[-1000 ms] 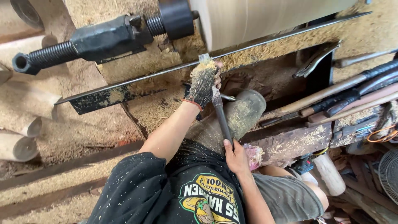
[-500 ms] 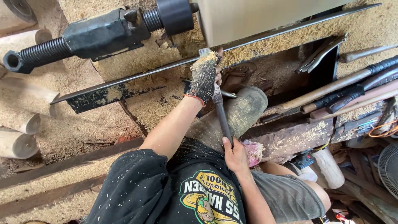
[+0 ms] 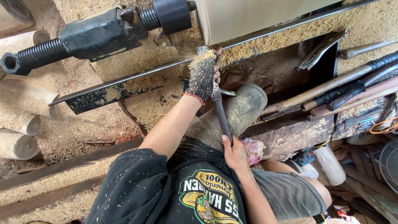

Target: Shaping a cylindrical piece of wood using a lathe and hand-held cutting tools.

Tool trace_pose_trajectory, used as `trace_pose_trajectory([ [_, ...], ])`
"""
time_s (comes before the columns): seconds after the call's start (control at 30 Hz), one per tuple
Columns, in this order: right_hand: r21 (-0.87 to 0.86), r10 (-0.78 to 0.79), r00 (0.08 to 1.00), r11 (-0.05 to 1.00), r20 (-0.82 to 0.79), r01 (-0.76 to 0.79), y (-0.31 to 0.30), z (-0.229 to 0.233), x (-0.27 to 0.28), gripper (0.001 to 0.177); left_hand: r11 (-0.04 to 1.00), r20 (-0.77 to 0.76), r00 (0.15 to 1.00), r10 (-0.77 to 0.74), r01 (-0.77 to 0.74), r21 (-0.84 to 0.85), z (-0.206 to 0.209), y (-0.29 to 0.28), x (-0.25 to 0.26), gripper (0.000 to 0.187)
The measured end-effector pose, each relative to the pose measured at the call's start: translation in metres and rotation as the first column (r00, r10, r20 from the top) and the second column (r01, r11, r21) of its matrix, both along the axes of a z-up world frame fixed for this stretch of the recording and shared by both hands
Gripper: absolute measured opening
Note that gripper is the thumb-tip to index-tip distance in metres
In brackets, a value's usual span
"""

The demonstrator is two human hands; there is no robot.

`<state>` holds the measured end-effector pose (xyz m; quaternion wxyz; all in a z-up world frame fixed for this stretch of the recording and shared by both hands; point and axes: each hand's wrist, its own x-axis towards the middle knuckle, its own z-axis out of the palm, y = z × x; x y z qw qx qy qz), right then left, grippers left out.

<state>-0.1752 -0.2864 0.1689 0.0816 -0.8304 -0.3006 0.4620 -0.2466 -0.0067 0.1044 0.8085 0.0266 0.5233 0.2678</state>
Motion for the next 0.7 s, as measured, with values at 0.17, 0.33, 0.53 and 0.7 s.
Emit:
trace_pose_trajectory([
  [0.17,0.015,0.007,1.0,1.0,-0.008,-0.007,-0.004,-0.005,0.003,0.055,0.999,0.063,0.998,0.026,-0.029,0.043,-0.011,-0.005,0.0,0.02],
  [0.33,0.032,0.013,1.0,0.999,0.01,-0.013,-0.009,0.0,-0.008,0.055,0.997,0.074,0.996,0.042,-0.047,0.062,-0.011,-0.01,-0.005,0.024],
  [0.53,0.049,-0.05,0.999,0.997,-0.02,0.051,-0.009,0.003,-0.022,0.051,0.997,0.167,0.986,-0.022,0.008,0.082,-0.016,-0.015,-0.013,0.015],
  [0.7,0.094,-0.028,1.0,0.995,-0.005,0.028,-0.008,0.001,-0.02,0.051,0.993,0.075,0.994,-0.081,0.073,0.094,-0.015,-0.011,-0.008,0.016],
])
